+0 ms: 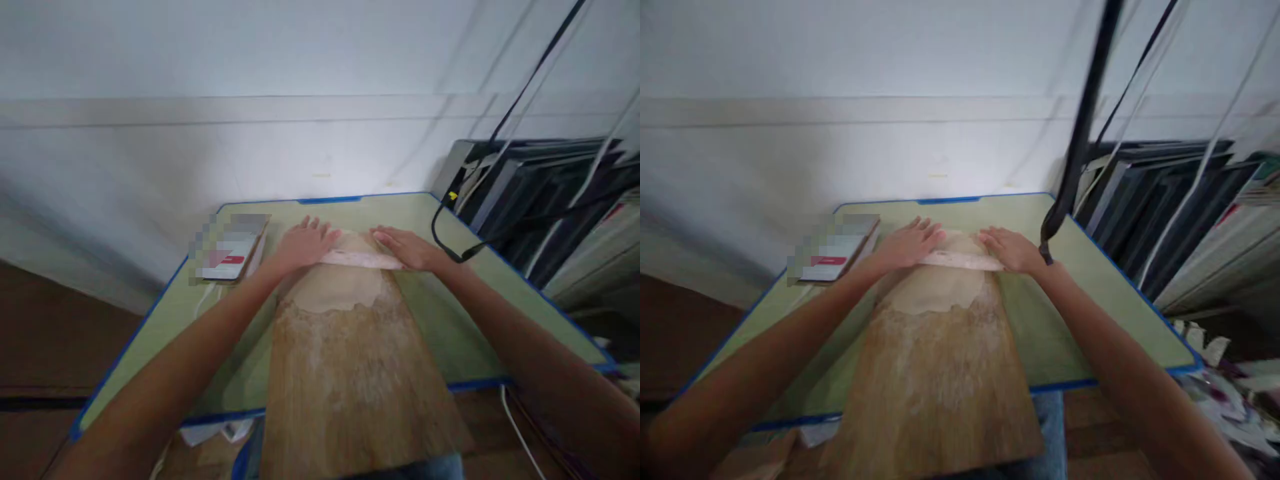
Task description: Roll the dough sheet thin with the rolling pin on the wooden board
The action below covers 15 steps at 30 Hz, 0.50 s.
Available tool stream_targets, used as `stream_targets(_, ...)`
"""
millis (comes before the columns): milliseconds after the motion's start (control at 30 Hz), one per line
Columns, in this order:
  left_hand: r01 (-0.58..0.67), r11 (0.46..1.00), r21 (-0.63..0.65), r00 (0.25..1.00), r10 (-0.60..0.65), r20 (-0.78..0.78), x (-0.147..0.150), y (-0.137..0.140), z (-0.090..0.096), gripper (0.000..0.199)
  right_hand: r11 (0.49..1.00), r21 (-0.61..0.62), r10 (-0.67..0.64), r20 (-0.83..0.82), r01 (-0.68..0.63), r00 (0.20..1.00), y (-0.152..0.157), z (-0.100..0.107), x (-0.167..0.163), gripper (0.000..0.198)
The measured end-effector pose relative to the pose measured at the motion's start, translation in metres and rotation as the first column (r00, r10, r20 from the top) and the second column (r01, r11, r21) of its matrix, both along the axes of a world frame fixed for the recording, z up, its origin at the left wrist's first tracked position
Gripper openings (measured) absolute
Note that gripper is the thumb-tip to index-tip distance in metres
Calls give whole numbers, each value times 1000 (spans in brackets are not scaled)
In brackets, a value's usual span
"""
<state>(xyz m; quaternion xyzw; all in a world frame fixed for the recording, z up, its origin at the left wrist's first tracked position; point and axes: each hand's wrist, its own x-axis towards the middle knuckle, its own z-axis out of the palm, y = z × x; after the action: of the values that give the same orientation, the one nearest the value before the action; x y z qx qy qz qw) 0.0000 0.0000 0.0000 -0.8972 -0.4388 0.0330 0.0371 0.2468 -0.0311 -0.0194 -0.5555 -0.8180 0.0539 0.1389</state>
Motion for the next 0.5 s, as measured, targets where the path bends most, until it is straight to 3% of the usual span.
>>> stream_targets(300, -194, 975, -107, 980, 198, 32, 16, 38, 5, 50, 959, 68, -278, 14, 276, 961, 13, 9, -7, 46)
stream_targets(500, -258, 958, -127, 961, 269, 72, 15, 48, 3, 41, 934, 92, -352, 51, 346, 935, 12, 11, -11, 45)
